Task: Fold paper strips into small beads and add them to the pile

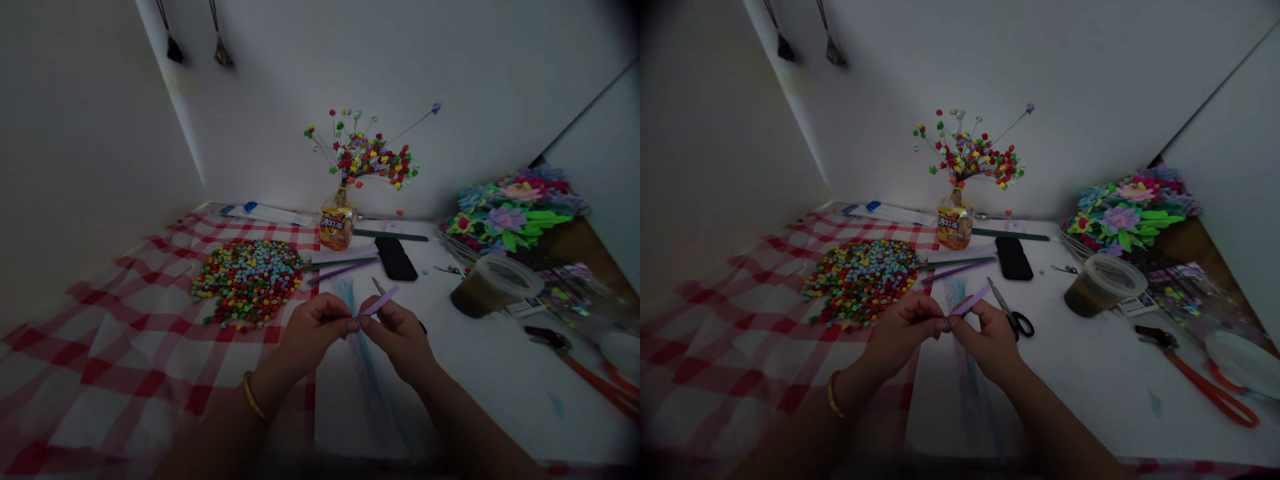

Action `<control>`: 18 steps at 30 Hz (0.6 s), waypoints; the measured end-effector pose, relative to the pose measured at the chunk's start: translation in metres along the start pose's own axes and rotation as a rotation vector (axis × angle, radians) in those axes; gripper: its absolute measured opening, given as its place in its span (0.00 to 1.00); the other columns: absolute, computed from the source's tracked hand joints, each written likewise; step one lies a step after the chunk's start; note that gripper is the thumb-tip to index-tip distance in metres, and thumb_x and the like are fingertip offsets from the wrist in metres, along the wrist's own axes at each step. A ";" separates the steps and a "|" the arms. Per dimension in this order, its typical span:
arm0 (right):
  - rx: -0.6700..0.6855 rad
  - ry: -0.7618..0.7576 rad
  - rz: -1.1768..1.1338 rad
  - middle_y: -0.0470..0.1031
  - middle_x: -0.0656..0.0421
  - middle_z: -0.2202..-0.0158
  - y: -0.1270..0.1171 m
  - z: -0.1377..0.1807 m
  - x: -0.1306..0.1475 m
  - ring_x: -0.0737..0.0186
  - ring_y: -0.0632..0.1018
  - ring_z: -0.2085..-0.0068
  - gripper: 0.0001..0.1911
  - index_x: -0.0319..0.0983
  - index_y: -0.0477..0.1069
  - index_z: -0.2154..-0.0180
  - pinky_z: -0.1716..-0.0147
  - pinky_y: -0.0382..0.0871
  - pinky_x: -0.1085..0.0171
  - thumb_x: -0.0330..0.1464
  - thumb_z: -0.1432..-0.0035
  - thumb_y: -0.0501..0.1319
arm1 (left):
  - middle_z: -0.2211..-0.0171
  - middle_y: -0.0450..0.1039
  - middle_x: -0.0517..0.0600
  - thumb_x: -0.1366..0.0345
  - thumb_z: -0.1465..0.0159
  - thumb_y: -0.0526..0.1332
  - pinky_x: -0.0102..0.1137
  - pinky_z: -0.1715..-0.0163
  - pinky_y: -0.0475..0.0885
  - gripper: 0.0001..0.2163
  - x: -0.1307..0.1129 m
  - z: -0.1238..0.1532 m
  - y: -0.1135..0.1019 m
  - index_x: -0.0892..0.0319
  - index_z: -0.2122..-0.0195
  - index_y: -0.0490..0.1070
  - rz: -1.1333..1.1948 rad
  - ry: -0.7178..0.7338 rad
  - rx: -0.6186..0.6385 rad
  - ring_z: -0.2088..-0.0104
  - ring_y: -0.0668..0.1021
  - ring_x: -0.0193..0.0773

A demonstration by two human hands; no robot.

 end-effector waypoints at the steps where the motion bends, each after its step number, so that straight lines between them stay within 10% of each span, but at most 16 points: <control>1: -0.023 -0.027 0.037 0.70 0.62 0.75 -0.002 0.000 0.002 0.63 0.70 0.71 0.04 0.40 0.70 0.73 0.71 0.64 0.64 0.34 0.50 0.61 | 0.80 0.70 0.45 0.71 0.52 0.68 0.25 0.76 0.65 0.04 0.000 0.000 -0.002 0.61 0.77 0.72 -0.025 0.001 -0.015 0.78 0.70 0.29; 18: -0.121 -0.085 0.117 0.71 0.62 0.75 -0.010 0.002 0.008 0.63 0.72 0.71 0.05 0.40 0.70 0.75 0.70 0.65 0.62 0.34 0.49 0.62 | 0.79 0.74 0.47 0.71 0.49 0.65 0.25 0.75 0.69 0.04 0.000 0.003 0.000 0.61 0.72 0.77 -0.046 -0.041 -0.036 0.78 0.73 0.30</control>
Point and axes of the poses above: each hand's wrist, its own z-axis away from the middle knuckle, its own y-axis out of the palm, x = y × z, the point moved 9 cm from there along -z, towards the middle knuckle
